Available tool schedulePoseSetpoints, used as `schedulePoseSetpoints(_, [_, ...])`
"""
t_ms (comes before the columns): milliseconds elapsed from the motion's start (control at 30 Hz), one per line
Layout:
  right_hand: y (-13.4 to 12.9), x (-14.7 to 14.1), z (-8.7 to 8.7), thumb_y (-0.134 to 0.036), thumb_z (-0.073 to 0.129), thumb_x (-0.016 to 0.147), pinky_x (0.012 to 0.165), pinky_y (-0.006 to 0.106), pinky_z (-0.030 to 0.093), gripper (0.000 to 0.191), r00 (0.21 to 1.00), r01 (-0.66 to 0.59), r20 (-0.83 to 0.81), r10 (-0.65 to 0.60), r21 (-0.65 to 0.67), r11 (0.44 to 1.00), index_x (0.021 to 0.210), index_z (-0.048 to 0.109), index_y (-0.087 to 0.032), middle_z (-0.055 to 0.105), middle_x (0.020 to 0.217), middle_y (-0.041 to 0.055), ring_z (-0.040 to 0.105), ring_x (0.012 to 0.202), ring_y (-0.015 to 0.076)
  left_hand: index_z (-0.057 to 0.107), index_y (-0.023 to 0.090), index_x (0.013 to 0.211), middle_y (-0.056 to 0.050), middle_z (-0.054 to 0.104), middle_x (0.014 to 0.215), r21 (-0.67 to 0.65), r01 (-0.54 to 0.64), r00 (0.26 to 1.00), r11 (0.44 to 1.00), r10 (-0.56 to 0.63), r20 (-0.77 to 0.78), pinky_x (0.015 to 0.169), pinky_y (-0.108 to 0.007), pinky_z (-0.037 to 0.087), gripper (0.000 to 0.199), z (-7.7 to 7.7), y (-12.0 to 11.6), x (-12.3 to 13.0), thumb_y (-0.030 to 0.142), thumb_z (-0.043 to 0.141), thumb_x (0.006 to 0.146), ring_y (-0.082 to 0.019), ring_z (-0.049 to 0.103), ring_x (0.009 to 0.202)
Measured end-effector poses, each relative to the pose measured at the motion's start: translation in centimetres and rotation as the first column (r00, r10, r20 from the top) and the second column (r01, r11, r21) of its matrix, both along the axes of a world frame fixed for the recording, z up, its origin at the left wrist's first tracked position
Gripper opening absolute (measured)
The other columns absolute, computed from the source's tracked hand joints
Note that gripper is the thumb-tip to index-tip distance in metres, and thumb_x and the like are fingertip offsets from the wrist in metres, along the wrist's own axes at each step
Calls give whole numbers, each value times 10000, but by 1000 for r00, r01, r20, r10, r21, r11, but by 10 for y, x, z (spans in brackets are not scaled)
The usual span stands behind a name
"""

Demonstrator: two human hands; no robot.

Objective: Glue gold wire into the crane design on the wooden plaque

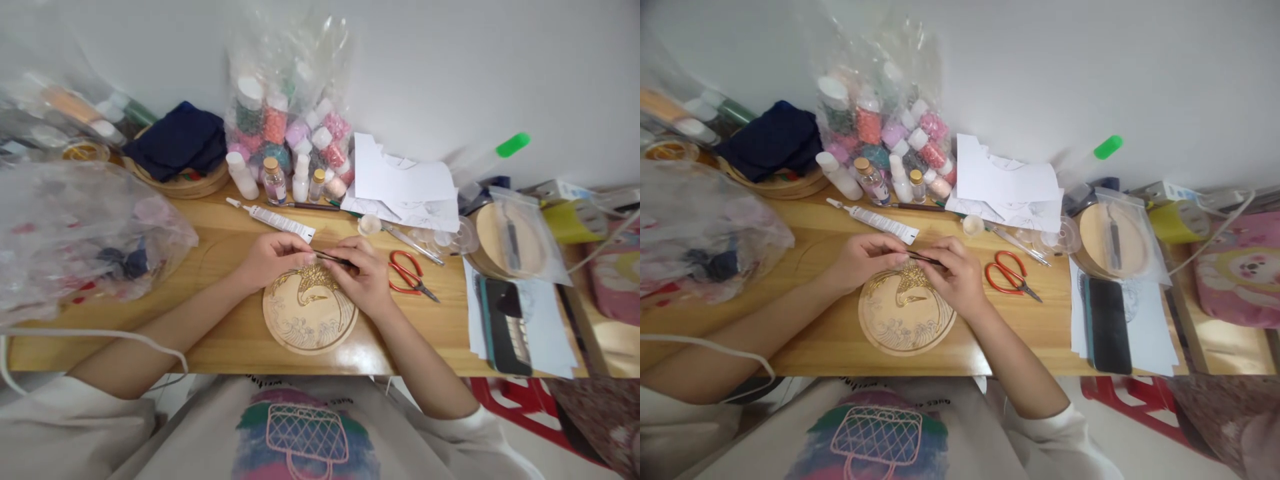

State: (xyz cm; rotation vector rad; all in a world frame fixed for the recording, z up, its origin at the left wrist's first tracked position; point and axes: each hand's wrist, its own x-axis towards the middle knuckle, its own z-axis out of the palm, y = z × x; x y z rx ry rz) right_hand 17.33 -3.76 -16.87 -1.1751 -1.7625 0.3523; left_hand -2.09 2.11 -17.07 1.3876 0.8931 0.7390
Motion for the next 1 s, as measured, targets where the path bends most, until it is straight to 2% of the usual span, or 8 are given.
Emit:
schedulePoseSetpoints(133, [0,3,2,-220,694,879,689,301,553,108,999,26,24,-26,9,1000,961,764,-209,706,886,47,660,806,154,683,155,764,74,675,654,-27,-79,997,996,80,7,583,-191,505,175,4,-2,1,321,739,759,-62,590,595])
schedulePoseSetpoints(233, [1,6,4,-220,700,875,705,309,558,107,999,30,33,-31,14,999,959,766,-219,708,878,36,659,807,156,680,151,762,57,666,630,-45,-113,993,993,114,24,555,-192,491,194,4,-1,2,328,758,745,-61,570,556])
schedulePoseSetpoints(400, [1,8,2,-245,695,878,703,317,570,108,999,1,44,0,-20,1000,958,767,-253,704,895,29,661,817,163,708,176,757,2,709,728,-60,-114,992,992,117,52,599,-243,507,177,1,-1,4,305,809,691,-113,613,643])
schedulePoseSetpoints(600, [1,7,3,-213,697,878,706,312,567,106,999,-17,43,17,-1,1000,958,763,-235,695,899,38,665,823,160,713,176,714,9,685,686,-113,-123,988,986,133,81,573,-238,457,95,3,-2,5,213,798,692,-107,573,613])
schedulePoseSetpoints(733, [0,8,6,-248,686,887,703,311,556,101,998,-15,59,17,-44,999,942,771,-239,706,906,39,662,824,164,707,168,696,14,660,642,-156,-131,985,979,146,90,556,-227,430,93,3,-1,4,193,796,689,-95,544,578])
schedulePoseSetpoints(867, [2,13,7,-287,661,901,610,287,515,136,994,88,80,-77,-135,987,943,774,-224,716,888,43,633,757,157,695,172,699,14,645,620,-184,-152,971,971,182,158,544,-219,423,148,1,3,3,255,817,689,-87,529,545])
schedulePoseSetpoints(1000, [5,19,7,-246,645,892,680,316,520,143,970,213,165,-179,-217,953,935,775,-204,711,853,50,641,775,179,681,159,706,6,640,621,-253,-123,947,960,189,258,554,-207,436,218,2,6,2,287,855,679,-87,546,559])
